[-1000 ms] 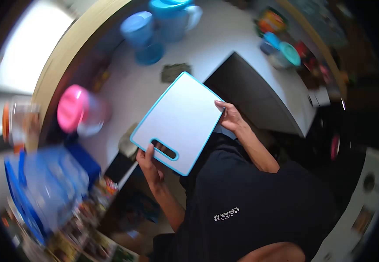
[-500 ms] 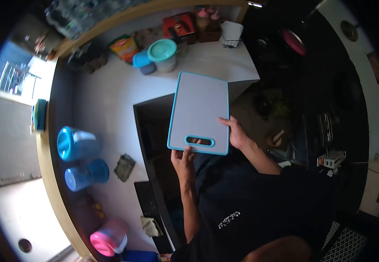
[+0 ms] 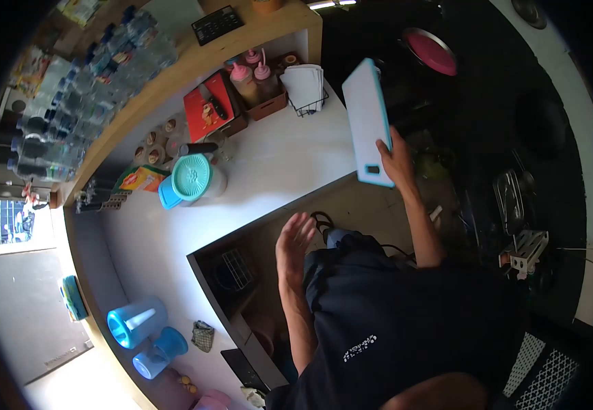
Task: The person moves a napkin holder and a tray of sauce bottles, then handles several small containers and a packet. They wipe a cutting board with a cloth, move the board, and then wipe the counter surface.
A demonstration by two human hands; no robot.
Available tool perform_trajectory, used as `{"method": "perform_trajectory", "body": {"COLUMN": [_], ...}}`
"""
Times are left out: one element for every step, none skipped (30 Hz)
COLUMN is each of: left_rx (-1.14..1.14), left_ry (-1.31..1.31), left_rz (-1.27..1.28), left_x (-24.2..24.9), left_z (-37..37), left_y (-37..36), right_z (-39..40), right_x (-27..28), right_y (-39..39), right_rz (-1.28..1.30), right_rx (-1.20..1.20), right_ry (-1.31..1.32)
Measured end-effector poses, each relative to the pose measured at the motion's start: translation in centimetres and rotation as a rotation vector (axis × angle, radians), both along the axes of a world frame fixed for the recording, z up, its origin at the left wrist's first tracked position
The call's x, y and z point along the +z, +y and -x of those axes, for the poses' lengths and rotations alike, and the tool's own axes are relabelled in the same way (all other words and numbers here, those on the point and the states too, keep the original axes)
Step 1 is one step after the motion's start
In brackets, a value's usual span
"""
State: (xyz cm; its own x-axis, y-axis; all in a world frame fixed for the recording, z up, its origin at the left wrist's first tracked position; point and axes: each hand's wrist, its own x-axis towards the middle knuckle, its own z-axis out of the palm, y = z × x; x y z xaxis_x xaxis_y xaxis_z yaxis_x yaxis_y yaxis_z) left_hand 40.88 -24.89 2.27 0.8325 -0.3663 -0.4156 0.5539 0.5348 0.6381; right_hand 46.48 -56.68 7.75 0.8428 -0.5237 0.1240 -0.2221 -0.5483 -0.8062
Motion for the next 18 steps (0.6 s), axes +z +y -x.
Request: {"method": "perform_trajectory", "body": {"left_rx": [0.029, 0.073, 0.125, 0.177, 0.221, 0.266, 0.320, 0.349, 0.382, 0.419, 0.458, 0.487, 0.518, 0.550, 0.572, 0.593, 0.612, 0.625], "left_ry": [-0.012, 0.025, 0.045, 0.066, 0.103, 0.140, 0.146, 0.141, 0.135, 0.128, 0.147, 0.154, 0.160, 0.167, 0.183, 0.200, 0.220, 0.235], "left_rz": [-0.004, -0.034, 0.001, 0.035, 0.031, 0.027, 0.013, 0.008, 0.006, 0.004, -0.002, -0.005, -0.007, -0.008, -0.013, -0.017, -0.021, -0.016], "left_x": [-0.4, -0.7, -1.5, -2.3, -2.6, -2.8, -3.1, -3.1, -3.0, -2.9, -2.9, -2.9, -3.0, -3.2, -3.4, -3.6, -3.8, -4.1], "left_z": [-0.6, -1.1, -1.4, -1.7, -2.0, -2.4, -2.5, -2.6, -2.6, -2.5, -2.4, -2.2, -2.0, -1.8, -1.6, -1.5, -1.3, -1.2], "left_y": [0.5, 1.1, 2.0, 3.0, 3.8, 4.6, 5.4, 6.1, 6.7, 7.3, 7.8, 8.1, 8.4, 8.7, 8.8, 8.8, 8.7, 8.6], "right_z": [-1.7, -3.2, -4.7, -6.2, -7.5, -8.8, -10.0, -10.9, -11.8, -12.6, -13.3, -14.0, -14.7, -15.4, -16.1, -16.9, -17.6, -18.2], "right_x": [0.9, 1.3, 1.6, 1.7, 1.3, 0.8, 0.3, 0.0, -0.2, -0.3, -0.5, -0.8, -1.2, -1.6, -2.3, -3.1, -3.9, -4.6], "right_y": [-0.8, -1.4, -1.9, -2.3, -2.7, -2.9, -3.0, -3.2, -3.3, -3.3, -3.2, -3.2, -3.3, -3.4, -3.6, -4.0, -4.3, -4.8], "right_rz": [0.072, 0.120, 0.168, 0.216, 0.207, 0.206, 0.206, 0.207, 0.208, 0.211, 0.213, 0.191, 0.171, 0.150, 0.154, 0.159, 0.164, 0.188], "right_rx": [0.016, 0.039, 0.062, 0.085, 0.124, 0.134, 0.146, 0.161, 0.166, 0.176, 0.188, 0.181, 0.176, 0.172, 0.176, 0.179, 0.181, 0.187], "right_ry": [0.055, 0.075, 0.095, 0.117, 0.117, 0.140, 0.163, 0.185, 0.202, 0.219, 0.236, 0.234, 0.231, 0.228, 0.219, 0.210, 0.203, 0.178]}}
